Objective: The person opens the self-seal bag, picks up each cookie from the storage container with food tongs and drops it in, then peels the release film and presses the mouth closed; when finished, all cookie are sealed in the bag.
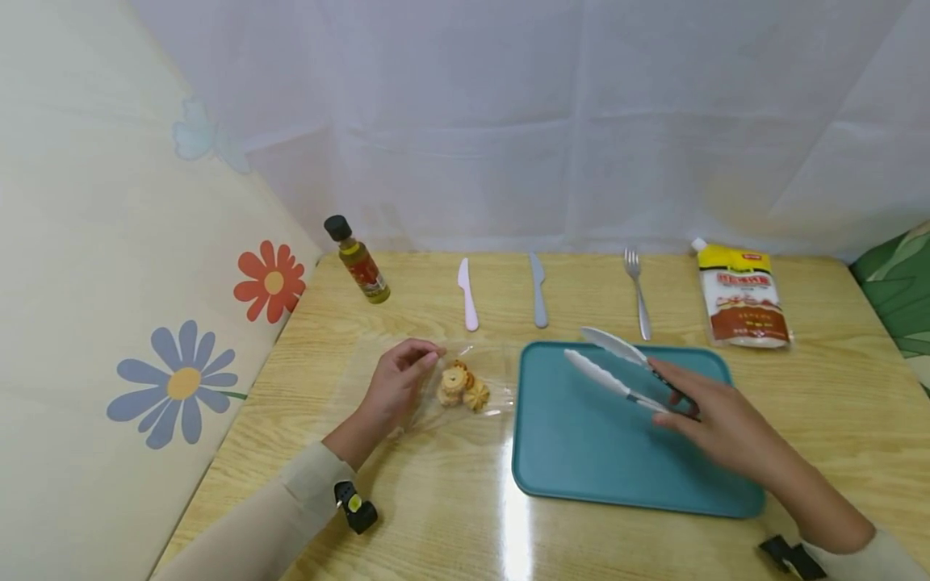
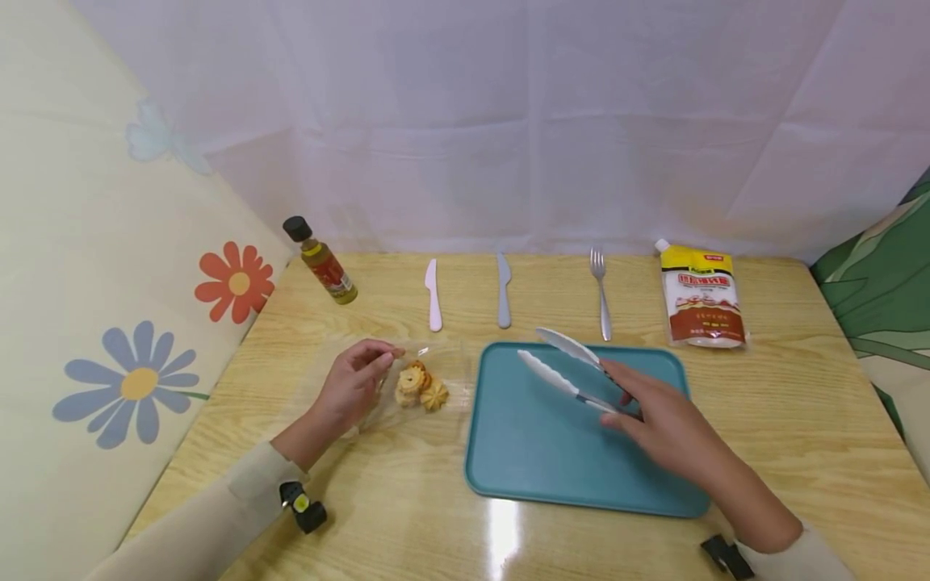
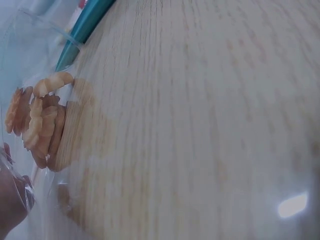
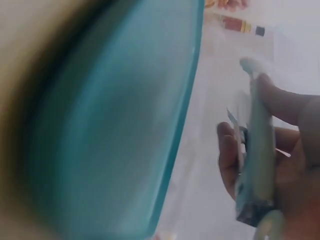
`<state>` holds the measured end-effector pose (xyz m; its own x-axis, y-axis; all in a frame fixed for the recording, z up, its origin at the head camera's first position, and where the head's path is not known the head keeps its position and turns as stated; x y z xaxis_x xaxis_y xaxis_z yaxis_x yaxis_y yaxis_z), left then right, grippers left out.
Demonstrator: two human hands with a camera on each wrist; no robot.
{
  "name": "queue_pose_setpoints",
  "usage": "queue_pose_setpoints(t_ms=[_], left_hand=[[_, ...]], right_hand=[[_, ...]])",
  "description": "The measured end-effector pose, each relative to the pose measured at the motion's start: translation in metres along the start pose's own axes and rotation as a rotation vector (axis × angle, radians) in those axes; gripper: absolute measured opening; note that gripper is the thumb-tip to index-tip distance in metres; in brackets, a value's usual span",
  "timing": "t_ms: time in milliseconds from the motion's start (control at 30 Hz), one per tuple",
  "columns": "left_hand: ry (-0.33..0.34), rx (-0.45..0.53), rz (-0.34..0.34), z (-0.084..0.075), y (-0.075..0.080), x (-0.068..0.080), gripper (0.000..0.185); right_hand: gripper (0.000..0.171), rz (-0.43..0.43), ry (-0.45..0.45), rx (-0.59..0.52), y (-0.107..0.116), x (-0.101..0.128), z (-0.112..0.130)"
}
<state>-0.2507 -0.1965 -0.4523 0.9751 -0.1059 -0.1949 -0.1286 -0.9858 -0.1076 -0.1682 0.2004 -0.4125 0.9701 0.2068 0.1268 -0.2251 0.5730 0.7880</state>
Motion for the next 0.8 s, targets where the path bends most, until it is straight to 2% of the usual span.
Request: queue_pose_setpoints(t_ms=[133, 267, 567, 800], left_hand=[[0.01, 0.006, -0.006, 0.001, 0.0, 0.0, 0.019], [0.013, 0.007, -0.007, 0.001, 0.001, 0.0, 0.021], [0.028, -0.01, 0.001, 0.002, 0.001, 0.001, 0.017], [0.044, -0.02, 0.005, 0.001, 0.0, 0.001, 0.02]], right_hand=[[0.076, -0.109, -0.031, 0.0, 0.014, 0.014, -0.02], [0.079, -0.184, -0.072, -0.024, 0.024, 0.026, -0.042], [0.086, -0.242, -0.23, -0.056, 0.029, 0.045, -0.086], [0.09, -0.289, -0.348, -0.132, 0.035, 0.059, -0.112]])
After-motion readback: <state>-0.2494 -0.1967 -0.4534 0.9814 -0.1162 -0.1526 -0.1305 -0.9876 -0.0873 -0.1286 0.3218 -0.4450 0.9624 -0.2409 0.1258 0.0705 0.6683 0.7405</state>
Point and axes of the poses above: each hand's wrist, its own x-axis away from the middle knuckle, its own y-axis out of the back of the hand, z = x × y, the point moved 10 cm from there along -x, towards the middle knuckle, and after that the axes turned 11 degrees about -y, right-handed, at the moved point
